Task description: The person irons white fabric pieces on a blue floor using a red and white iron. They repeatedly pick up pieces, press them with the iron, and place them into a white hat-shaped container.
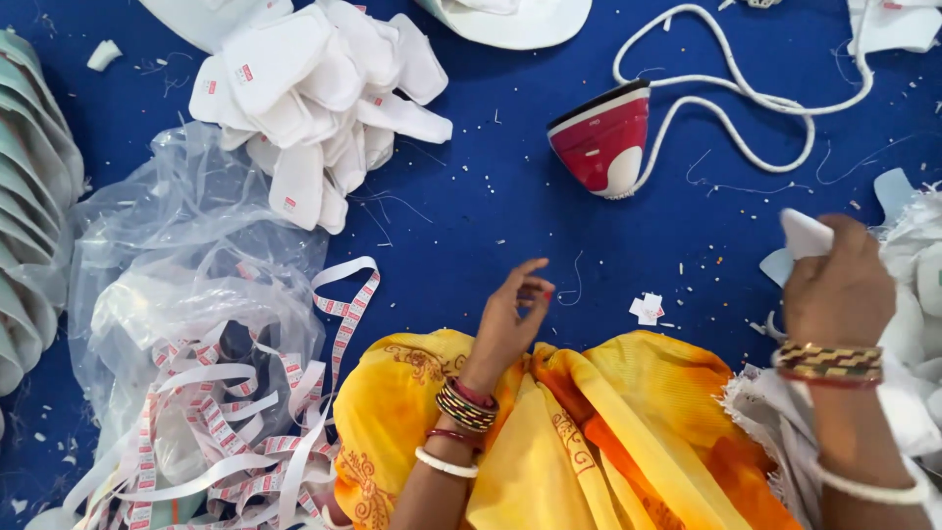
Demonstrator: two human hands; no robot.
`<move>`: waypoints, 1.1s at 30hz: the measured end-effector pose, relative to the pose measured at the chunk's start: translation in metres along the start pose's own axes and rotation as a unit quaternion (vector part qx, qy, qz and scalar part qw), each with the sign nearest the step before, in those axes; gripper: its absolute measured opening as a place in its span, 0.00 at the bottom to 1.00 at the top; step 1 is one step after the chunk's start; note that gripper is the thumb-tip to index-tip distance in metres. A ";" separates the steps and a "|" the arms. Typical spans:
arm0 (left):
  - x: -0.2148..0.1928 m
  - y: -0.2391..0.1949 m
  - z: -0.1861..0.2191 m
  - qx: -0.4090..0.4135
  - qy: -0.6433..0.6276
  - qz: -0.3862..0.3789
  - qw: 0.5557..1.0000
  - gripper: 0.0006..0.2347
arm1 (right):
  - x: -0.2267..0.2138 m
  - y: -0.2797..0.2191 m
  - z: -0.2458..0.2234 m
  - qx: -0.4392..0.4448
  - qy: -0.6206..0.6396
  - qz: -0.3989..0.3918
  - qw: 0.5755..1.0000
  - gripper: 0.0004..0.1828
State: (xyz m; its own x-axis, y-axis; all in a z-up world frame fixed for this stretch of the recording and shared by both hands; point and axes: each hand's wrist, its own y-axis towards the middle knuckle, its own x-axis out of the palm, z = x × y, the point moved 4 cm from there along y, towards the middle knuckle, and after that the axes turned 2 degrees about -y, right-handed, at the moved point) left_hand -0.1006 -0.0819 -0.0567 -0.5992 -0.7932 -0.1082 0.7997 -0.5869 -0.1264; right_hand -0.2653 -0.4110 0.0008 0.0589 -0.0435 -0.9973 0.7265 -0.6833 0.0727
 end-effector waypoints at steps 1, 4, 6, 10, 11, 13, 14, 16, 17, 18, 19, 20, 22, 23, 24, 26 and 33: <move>0.002 -0.002 0.006 -0.005 -0.015 -0.022 1.000 0.22 | -0.016 -0.005 -0.024 -0.030 0.088 0.050 0.994 0.15; 0.011 -0.005 0.002 -0.045 -0.072 -0.062 0.994 0.25 | -0.005 -0.027 -0.083 -0.030 0.308 -0.009 0.951 0.22; 0.013 0.002 -0.024 -0.078 -0.110 -0.076 0.988 0.29 | 0.016 -0.037 -0.117 -0.007 0.438 -0.114 0.892 0.28; -0.010 0.012 -0.078 -0.083 -0.081 0.013 0.993 0.21 | 0.050 -0.056 -0.137 -0.061 0.477 -0.175 0.859 0.25; -0.019 0.015 -0.085 -0.103 -0.057 0.053 0.992 0.20 | 0.061 -0.057 -0.130 -0.095 0.409 -0.159 0.894 0.21; -0.026 0.018 -0.091 -0.076 -0.043 0.086 0.992 0.20 | 0.058 -0.057 -0.116 -0.135 0.296 -0.131 0.936 0.18; -0.029 0.020 -0.093 -0.049 -0.029 0.117 0.992 0.20 | 0.056 -0.057 -0.108 -0.172 0.180 -0.101 0.963 0.15; -0.026 0.018 -0.059 -0.041 0.016 0.134 0.990 0.23 | 0.059 -0.058 -0.098 -0.180 0.175 -0.090 0.964 0.15; -0.025 0.016 -0.042 -0.033 0.062 0.151 0.986 0.25 | 0.061 -0.059 -0.093 -0.189 0.171 -0.081 0.964 0.15; -0.025 0.015 -0.024 -0.034 0.062 0.151 0.986 0.25 | 0.062 -0.058 -0.090 -0.188 0.171 -0.081 0.964 0.15; -0.026 0.011 -0.002 0.006 0.186 0.173 0.967 0.29 | 0.063 -0.058 -0.087 -0.179 0.186 -0.080 0.963 0.13; -0.025 0.008 0.020 0.046 0.306 0.191 0.932 0.34 | 0.064 -0.059 -0.085 -0.169 0.200 -0.079 0.962 0.11; -0.028 0.002 0.029 0.059 0.328 0.202 0.921 0.31 | 0.054 -0.054 -0.084 -0.121 0.222 -0.100 0.962 0.10; -0.031 0.000 0.035 0.073 0.349 0.217 0.909 0.29 | 0.051 -0.050 -0.083 -0.077 0.242 -0.120 0.960 0.10; -0.031 -0.002 0.031 0.072 0.350 0.219 0.908 0.29 | 0.048 -0.044 -0.086 -0.080 0.243 -0.120 0.959 0.10; -0.031 -0.003 0.018 0.024 0.322 0.142 0.936 0.17 | 0.053 -0.035 -0.088 0.049 0.363 -0.217 0.905 0.13; -0.020 -0.009 0.019 0.029 0.321 0.119 0.939 0.13 | 0.070 -0.006 -0.175 -0.005 0.492 -0.363 0.792 0.15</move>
State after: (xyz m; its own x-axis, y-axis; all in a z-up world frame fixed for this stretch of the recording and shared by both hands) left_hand -0.0949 -0.0642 -0.0347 -0.2878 -0.6526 -0.7009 0.9029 -0.4288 0.0285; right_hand -0.1462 -0.2825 -0.0681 0.1254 0.9494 -0.2879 0.8181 -0.2631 -0.5114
